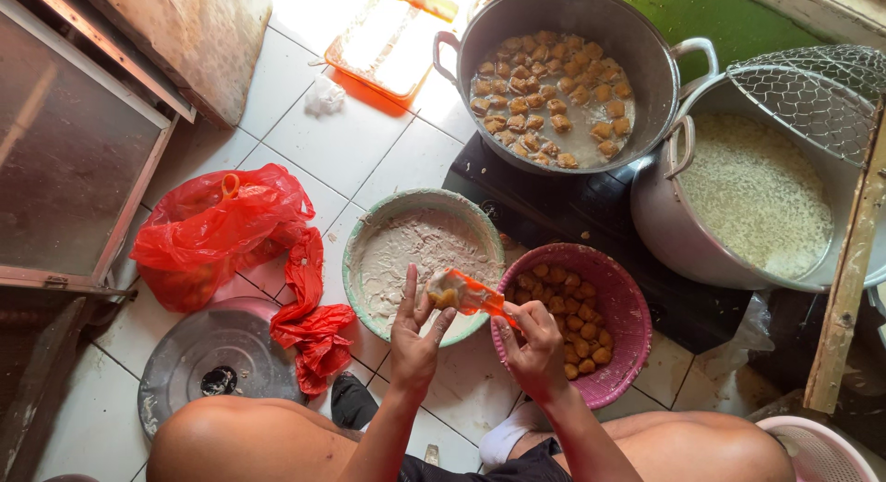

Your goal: The person sits on the kitchen floor and coats pieces of fried food with batter from a large bowl, using a spatula to scoop and spread the batter over each piece by hand. The coated pieces are dropped into a pot of hot oil on a portable burner, where more pieces are already frying.

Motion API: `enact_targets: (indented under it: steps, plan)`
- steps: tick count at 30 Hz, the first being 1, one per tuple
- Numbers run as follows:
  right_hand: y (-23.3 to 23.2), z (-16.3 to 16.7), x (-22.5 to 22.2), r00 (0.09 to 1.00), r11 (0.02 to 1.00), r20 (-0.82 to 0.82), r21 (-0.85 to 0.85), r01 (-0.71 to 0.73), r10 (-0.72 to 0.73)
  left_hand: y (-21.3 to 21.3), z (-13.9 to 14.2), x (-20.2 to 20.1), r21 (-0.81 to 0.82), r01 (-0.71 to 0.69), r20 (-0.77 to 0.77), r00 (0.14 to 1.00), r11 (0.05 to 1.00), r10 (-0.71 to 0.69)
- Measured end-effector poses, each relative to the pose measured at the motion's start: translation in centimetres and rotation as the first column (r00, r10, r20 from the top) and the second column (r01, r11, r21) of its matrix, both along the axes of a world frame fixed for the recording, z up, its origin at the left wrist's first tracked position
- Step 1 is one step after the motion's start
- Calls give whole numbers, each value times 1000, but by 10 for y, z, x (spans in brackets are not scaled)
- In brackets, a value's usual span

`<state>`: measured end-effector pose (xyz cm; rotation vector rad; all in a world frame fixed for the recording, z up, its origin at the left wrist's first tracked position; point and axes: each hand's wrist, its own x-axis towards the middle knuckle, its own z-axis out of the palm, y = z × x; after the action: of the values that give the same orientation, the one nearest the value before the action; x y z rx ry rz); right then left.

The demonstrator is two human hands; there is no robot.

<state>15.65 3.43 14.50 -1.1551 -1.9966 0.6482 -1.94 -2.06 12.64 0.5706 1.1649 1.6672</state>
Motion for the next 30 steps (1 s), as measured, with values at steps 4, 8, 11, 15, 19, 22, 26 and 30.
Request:
enact_targets:
  steps: [4,8,11,15,19,22,26,30]
  plan:
    - [-5,-1,3,998,985,61,172,-17,7,3,-14,1,-7,-89,-74,993,996,88]
    - [0,-1,7,997,989,62,139,-50,42,6,-10,-3,32,-159,-205,965,987,162]
    - [8,4,11,1000,999,-2,23,-30,30,10,8,-23,83,-213,-660,720,974,214]
    - [5,18,9,999,993,-44,-115,-8,3,11,38,-58,200,-90,-977,57,976,206]
    - [-14,26,2,989,991,-63,48,-128,131,11,55,-60,169,5,-984,-57,986,169]
    - [-18,19,1,986,961,-159,-261,-94,53,9,61,-48,251,-9,-964,95,968,250]
    - [-6,-7,7,918,730,-376,-592,-341,123,2,54,-29,274,-56,-860,433,960,271]
    - [3,-29,15,822,377,-537,-813,-444,-189,-4,-2,-7,107,-127,-413,897,986,161]
